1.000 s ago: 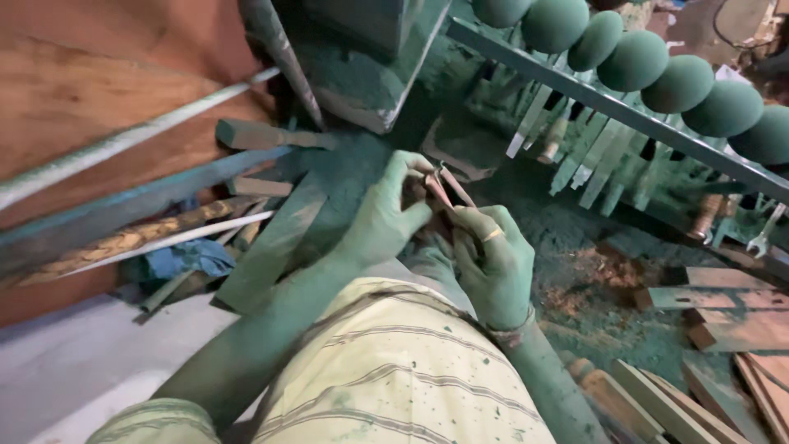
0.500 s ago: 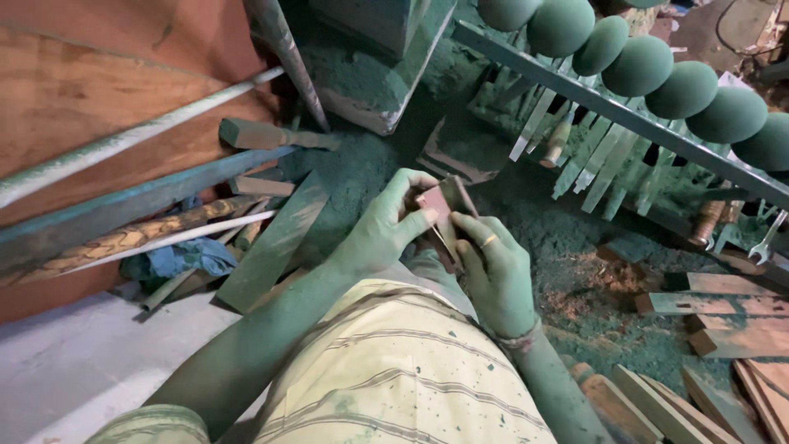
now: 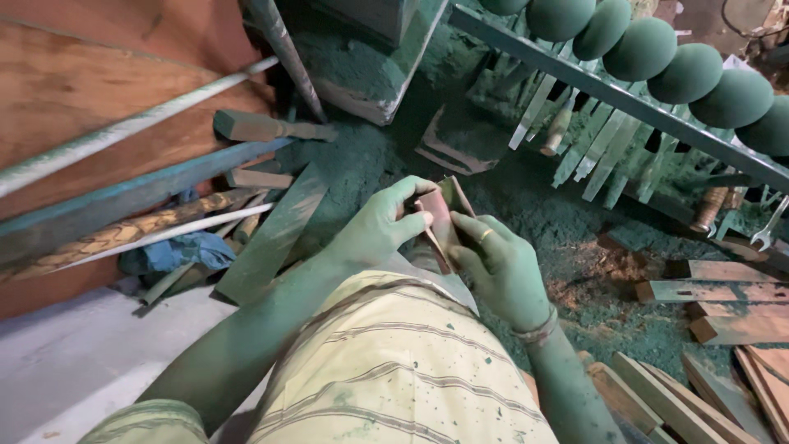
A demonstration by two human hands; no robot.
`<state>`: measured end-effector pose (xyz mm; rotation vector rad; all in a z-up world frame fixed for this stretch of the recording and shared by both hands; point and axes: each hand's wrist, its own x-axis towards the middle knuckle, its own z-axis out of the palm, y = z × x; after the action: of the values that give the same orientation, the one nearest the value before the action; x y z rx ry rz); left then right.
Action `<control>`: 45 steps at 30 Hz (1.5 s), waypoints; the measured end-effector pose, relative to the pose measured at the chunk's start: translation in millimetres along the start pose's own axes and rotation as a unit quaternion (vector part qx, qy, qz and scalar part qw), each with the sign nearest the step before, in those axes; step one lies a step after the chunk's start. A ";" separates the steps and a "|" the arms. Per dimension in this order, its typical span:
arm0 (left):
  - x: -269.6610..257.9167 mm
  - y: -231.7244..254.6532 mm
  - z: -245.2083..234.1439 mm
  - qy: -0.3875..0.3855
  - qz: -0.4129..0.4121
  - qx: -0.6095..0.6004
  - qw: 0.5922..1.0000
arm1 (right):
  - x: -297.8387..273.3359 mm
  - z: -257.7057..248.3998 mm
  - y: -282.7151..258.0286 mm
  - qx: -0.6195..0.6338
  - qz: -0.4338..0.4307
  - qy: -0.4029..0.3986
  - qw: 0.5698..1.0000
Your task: The person uses a sanding block to smooth the surface of green spherical wooden objects mounted on a rotating spindle. The person holds the sanding block against the spinning spheres, moving it along their surfaces to remove roughness and shape them.
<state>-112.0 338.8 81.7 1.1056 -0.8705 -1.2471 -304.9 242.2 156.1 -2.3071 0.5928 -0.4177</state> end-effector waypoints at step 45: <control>34.4 8.5 -26.8 0.264 0.015 0.279 0.923 | -33.4 4.7 67.8 0.252 0.169 0.268 0.914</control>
<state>-79.2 308.9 80.3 1.7723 -0.8313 -0.6148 -350.9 218.5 100.8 -1.5492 0.9971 -0.9250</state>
